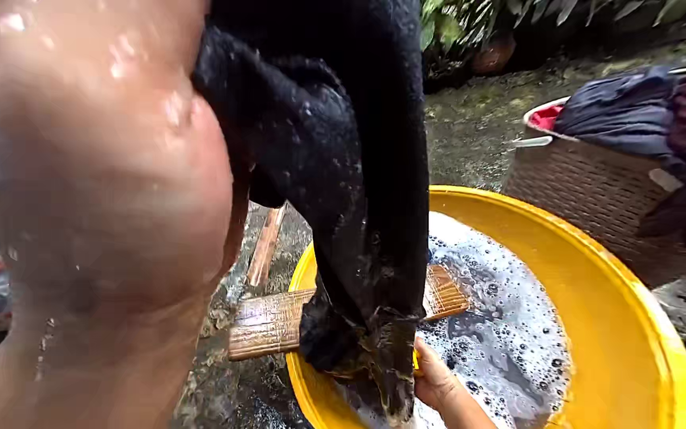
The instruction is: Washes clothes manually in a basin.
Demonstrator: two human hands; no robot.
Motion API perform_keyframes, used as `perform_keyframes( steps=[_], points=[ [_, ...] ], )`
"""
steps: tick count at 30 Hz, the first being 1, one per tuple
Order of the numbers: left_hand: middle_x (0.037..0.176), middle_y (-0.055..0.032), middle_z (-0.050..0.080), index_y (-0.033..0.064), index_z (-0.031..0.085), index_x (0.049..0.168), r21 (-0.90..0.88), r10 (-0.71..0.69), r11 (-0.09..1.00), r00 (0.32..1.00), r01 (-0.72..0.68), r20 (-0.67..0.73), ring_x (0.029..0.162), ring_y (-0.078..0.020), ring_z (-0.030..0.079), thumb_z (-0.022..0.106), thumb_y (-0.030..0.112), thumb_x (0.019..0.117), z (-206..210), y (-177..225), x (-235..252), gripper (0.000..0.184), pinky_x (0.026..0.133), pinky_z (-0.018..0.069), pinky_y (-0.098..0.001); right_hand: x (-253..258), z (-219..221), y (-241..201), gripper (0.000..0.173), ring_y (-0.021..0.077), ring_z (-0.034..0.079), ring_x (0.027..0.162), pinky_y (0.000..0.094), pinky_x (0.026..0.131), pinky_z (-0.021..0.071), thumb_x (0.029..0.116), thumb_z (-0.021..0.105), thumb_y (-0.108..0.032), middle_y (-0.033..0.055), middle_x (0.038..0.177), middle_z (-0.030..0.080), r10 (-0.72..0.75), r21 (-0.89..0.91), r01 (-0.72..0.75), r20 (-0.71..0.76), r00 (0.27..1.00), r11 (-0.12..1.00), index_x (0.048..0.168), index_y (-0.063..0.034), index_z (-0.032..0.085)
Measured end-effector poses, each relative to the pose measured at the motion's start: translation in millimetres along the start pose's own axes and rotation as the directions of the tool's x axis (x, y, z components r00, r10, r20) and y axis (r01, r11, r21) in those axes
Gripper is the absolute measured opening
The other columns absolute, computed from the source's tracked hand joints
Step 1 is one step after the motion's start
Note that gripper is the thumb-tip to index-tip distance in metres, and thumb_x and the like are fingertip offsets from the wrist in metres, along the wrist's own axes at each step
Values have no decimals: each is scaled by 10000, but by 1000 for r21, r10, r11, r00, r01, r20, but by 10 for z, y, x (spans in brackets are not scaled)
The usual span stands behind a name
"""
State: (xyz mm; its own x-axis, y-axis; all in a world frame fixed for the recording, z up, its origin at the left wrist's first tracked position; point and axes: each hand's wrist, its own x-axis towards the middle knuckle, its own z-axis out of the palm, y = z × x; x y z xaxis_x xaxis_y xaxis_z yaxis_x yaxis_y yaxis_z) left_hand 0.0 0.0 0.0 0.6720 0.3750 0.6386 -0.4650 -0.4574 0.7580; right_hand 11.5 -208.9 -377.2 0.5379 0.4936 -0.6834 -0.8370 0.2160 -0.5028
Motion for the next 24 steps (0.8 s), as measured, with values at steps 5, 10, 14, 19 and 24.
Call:
perform_keyframes(
  steps=[5,10,14,19,24],
  points=[
    [869,-3,637,30,647,919,-18,328,940,889,-340,320,810,-92,649,551,-68,964,-555,-270,1203,144,724,570,-260,-254,-130,-131,466,275,636,1077,546,871,524,1057,436,-456,136,1188,660,29,-19,-31,-109,994,999,1356,-120,559],
    [985,-42,663,22,674,1031,10,472,836,728,-549,496,913,-99,649,588,-62,913,-383,457,1628,169,756,554,-257,-684,-199,-396,450,229,702,869,448,713,599,1062,369,-488,101,993,700,-23,303,15,25,999,953,1223,-124,579],
    [805,60,613,164,573,930,70,92,994,994,-88,-66,762,-37,620,412,119,1068,585,1400,734,216,712,561,-256,-894,-417,-744,386,215,676,821,411,695,589,1081,377,-412,104,969,664,-88,256,90,-22,996,962,1226,-96,545],
    [968,22,688,187,603,1089,-252,-381,899,923,357,-52,930,-121,675,238,405,1115,839,829,-194,425,823,583,-386,-927,-957,-912,366,192,634,790,389,671,554,1061,466,-412,92,966,631,-145,212,209,-283,948,955,1238,-100,540],
    [1133,-150,681,77,572,1333,-117,-922,382,368,917,-123,980,-273,673,503,441,1056,786,-800,-1752,462,814,570,-482,-829,-1240,-735,612,322,613,1032,511,828,525,1012,616,-448,230,1239,600,-162,-40,175,-621,767,984,1412,-1,496]
  ],
)
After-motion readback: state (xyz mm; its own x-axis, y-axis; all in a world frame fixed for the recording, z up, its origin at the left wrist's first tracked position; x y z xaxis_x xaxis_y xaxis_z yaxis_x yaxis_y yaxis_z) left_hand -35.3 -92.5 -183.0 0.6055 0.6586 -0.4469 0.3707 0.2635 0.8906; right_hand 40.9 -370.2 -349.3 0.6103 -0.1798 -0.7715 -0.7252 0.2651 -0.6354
